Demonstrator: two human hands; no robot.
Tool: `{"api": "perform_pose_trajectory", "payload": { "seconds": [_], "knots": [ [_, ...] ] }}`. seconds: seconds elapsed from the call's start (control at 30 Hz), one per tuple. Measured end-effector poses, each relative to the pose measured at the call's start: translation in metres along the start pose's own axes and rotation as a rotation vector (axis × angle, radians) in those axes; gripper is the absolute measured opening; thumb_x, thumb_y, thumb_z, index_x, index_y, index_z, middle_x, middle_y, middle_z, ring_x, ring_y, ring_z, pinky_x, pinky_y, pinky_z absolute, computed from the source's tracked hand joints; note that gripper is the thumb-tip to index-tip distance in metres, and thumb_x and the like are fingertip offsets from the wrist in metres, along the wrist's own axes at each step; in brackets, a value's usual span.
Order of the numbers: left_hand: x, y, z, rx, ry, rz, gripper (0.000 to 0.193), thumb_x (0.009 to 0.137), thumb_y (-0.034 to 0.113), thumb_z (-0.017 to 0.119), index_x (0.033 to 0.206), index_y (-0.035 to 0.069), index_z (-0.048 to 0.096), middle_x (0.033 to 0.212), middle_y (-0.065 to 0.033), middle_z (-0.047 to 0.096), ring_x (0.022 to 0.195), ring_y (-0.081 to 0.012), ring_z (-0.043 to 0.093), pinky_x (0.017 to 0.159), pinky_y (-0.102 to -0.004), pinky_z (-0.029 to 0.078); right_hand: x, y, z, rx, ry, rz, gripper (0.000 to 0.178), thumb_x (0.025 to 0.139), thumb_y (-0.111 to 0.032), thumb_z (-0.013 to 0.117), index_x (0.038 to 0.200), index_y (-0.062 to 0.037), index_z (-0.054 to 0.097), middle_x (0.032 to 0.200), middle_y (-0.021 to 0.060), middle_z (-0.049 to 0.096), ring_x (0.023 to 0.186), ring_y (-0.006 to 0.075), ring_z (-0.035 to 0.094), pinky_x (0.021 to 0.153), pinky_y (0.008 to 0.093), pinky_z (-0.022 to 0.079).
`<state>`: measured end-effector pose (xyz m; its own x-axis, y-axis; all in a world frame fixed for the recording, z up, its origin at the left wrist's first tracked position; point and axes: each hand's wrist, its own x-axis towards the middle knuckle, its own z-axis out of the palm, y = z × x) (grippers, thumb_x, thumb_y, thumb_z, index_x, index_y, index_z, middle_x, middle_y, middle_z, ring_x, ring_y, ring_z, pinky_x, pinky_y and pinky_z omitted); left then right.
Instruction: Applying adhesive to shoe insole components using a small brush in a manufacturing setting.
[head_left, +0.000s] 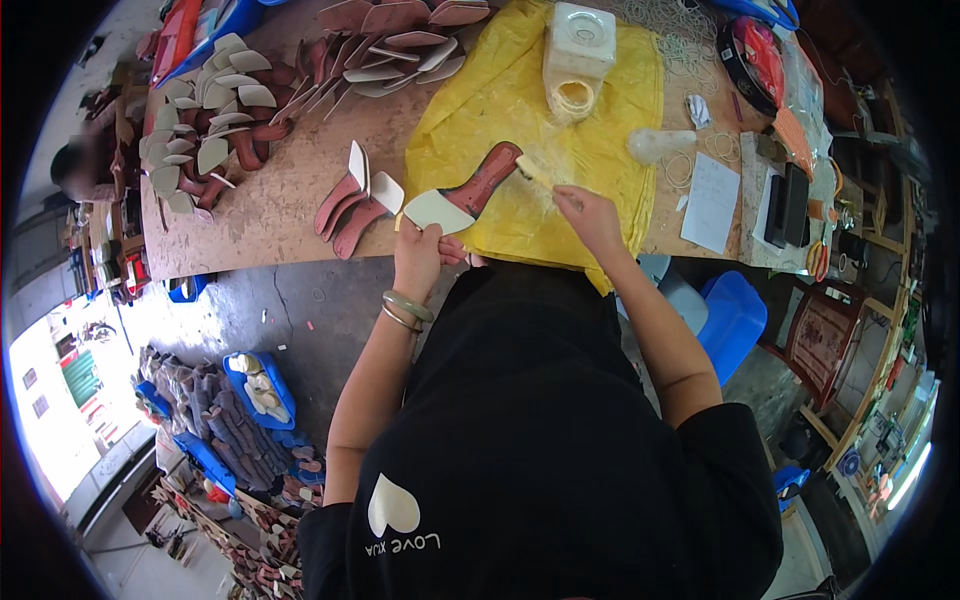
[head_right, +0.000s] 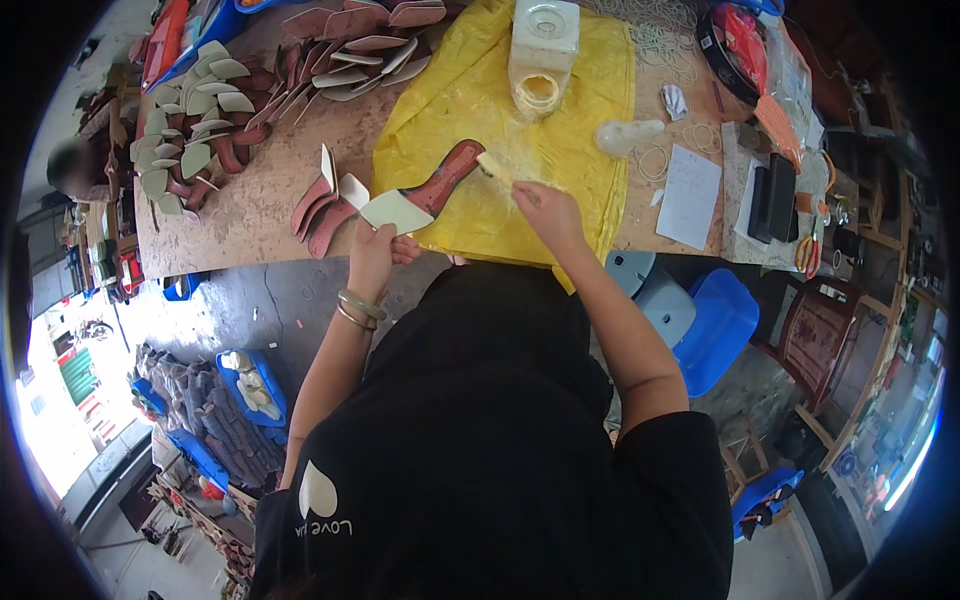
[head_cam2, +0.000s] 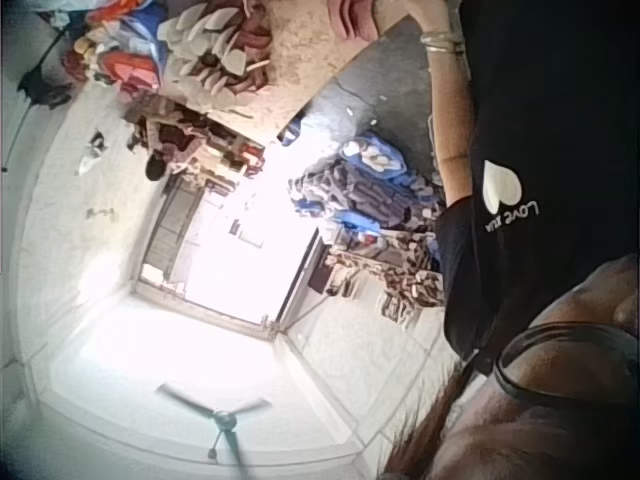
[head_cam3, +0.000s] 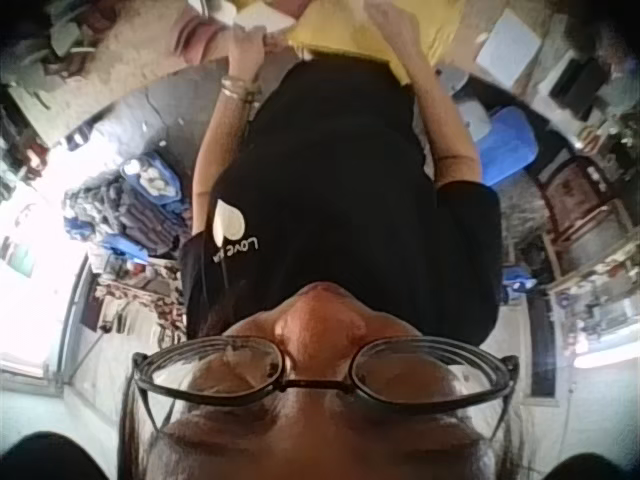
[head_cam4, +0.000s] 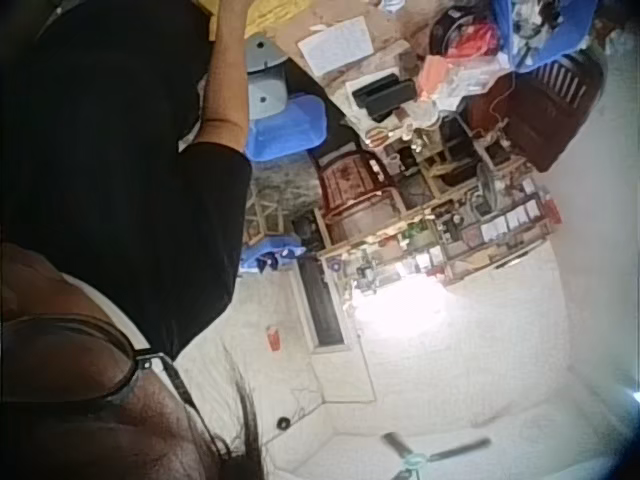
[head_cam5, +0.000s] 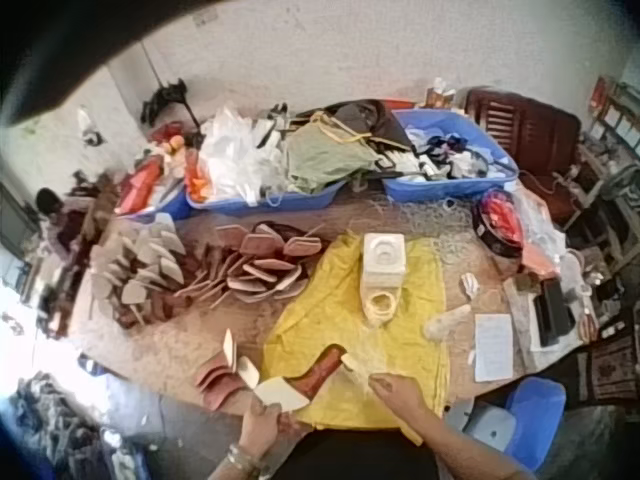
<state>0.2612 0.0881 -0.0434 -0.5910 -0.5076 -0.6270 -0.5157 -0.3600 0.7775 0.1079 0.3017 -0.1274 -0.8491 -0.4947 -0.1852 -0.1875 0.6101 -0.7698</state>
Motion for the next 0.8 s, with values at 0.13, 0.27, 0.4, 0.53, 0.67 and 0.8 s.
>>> {"api": "perform_pose_trajectory", "payload": {
  "seconds": [0.13,0.27,0.4,0.53,0.67,0.8],
  "knots": [
    [0.004,0.0,-0.002,-0.023,0.001,-0.021,0.03,0.084,0.006,0.039,0.113,-0.001,0.044,0.071,-0.0126,0.06,0.053,-0.0168,0.06,0.045,-0.0244,0.048,-0.017,-0.011,0.005,0.197,-0.15,-0.061,0.023,0.083,-0.026,0.064,0.098,-0.0091,0.069,0.084,0.0116,0.069,0.072,0.0183,0.066,0.064,0.0279,0.05],
    [0.005,0.003,-0.003,-0.051,0.0,-0.012,0.031,0.085,0.006,0.038,0.115,0.0,0.042,0.071,-0.0124,0.06,0.052,-0.0169,0.06,0.045,-0.0244,0.048,-0.002,-0.021,-0.006,0.391,-0.086,0.018,0.022,0.084,-0.024,0.065,0.1,-0.009,0.069,0.085,0.008,0.069,0.072,0.0106,0.063,0.065,0.0259,0.049],
    [0.007,0.006,-0.002,-0.083,-0.008,0.002,0.031,0.086,0.005,0.038,0.116,0.001,0.04,0.072,-0.0123,0.06,0.052,-0.0167,0.059,0.045,-0.0242,0.048,0.014,-0.013,-0.007,0.287,0.047,-0.001,0.023,0.085,-0.024,0.064,0.1,-0.0068,0.068,0.087,0.008,0.07,0.072,0.0113,0.063,0.065,0.0256,0.049],
    [0.008,0.002,-0.003,-0.091,0.02,0.023,0.03,0.087,0.005,0.038,0.117,0.002,0.038,0.072,-0.0119,0.06,0.051,-0.0163,0.059,0.044,-0.024,0.048,-0.008,-0.035,0.004,0.165,-0.176,-0.126,0.025,0.084,-0.023,0.065,0.102,-0.0057,0.067,0.087,0.0112,0.069,0.073,0.0138,0.064,0.066,0.0258,0.049],
    [0.005,0.0,-0.004,-0.086,0.038,0.071,0.031,0.088,0.005,0.039,0.118,0.002,0.036,0.071,-0.0114,0.06,0.05,-0.0163,0.059,0.044,-0.0243,0.048,-0.01,-0.063,0.017,0.435,-0.185,-0.109,0.024,0.084,-0.025,0.064,0.102,-0.0093,0.067,0.088,0.0134,0.067,0.073,0.0178,0.066,0.066,0.0269,0.05],
    [-0.001,0.005,-0.003,0.064,0.071,0.125,0.034,0.088,0.006,0.04,0.122,0.001,0.034,0.07,-0.0113,0.06,0.051,-0.0163,0.06,0.045,-0.0248,0.049,0.009,-0.085,0.023,0.26,-0.182,-0.202,0.021,0.084,-0.024,0.063,0.099,-0.0102,0.068,0.085,0.0114,0.067,0.071,0.021,0.065,0.063,0.0287,0.05]
  ]
}}
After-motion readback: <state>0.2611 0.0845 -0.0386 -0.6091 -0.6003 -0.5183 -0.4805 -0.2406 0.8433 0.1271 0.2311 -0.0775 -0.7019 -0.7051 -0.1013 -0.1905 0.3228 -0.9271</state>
